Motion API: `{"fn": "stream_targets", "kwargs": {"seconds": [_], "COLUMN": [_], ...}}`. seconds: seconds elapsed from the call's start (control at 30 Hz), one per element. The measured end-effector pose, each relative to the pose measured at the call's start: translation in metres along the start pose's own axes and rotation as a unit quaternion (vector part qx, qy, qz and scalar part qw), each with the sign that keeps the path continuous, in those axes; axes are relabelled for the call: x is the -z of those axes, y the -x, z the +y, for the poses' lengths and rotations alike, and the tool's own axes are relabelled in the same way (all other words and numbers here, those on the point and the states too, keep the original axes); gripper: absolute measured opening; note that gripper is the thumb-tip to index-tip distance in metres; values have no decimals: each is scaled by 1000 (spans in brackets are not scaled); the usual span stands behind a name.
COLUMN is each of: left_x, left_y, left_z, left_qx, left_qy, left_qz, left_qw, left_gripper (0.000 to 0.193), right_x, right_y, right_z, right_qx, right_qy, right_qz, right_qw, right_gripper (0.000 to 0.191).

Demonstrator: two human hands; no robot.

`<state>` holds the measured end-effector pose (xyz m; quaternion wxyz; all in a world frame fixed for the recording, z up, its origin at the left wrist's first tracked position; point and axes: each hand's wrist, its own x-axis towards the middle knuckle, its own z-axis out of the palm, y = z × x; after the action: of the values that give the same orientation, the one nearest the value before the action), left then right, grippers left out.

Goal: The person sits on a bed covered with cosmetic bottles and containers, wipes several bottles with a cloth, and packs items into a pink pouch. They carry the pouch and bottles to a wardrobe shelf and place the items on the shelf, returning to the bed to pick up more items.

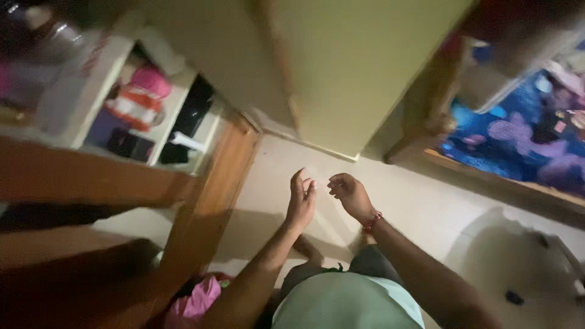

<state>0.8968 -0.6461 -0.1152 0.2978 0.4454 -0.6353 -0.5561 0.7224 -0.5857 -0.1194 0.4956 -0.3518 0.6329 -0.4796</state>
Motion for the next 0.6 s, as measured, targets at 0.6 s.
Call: {"fn": "stream_targets", "kwargs": {"seconds": [0.6], "left_x": [-500], "left_y": [70], "left_z": [125], "left_qx": [-132], "left_qy": [-52], "left_qz": [-293], "left_qw": [946], "left_gripper": [55], "right_x": [438], "right_y": [225], "right_z": [89], "right_qx": [8], "right_qy": [-151], "right_qz": [330], "right_qw": [932], "right_gripper": [15]}}
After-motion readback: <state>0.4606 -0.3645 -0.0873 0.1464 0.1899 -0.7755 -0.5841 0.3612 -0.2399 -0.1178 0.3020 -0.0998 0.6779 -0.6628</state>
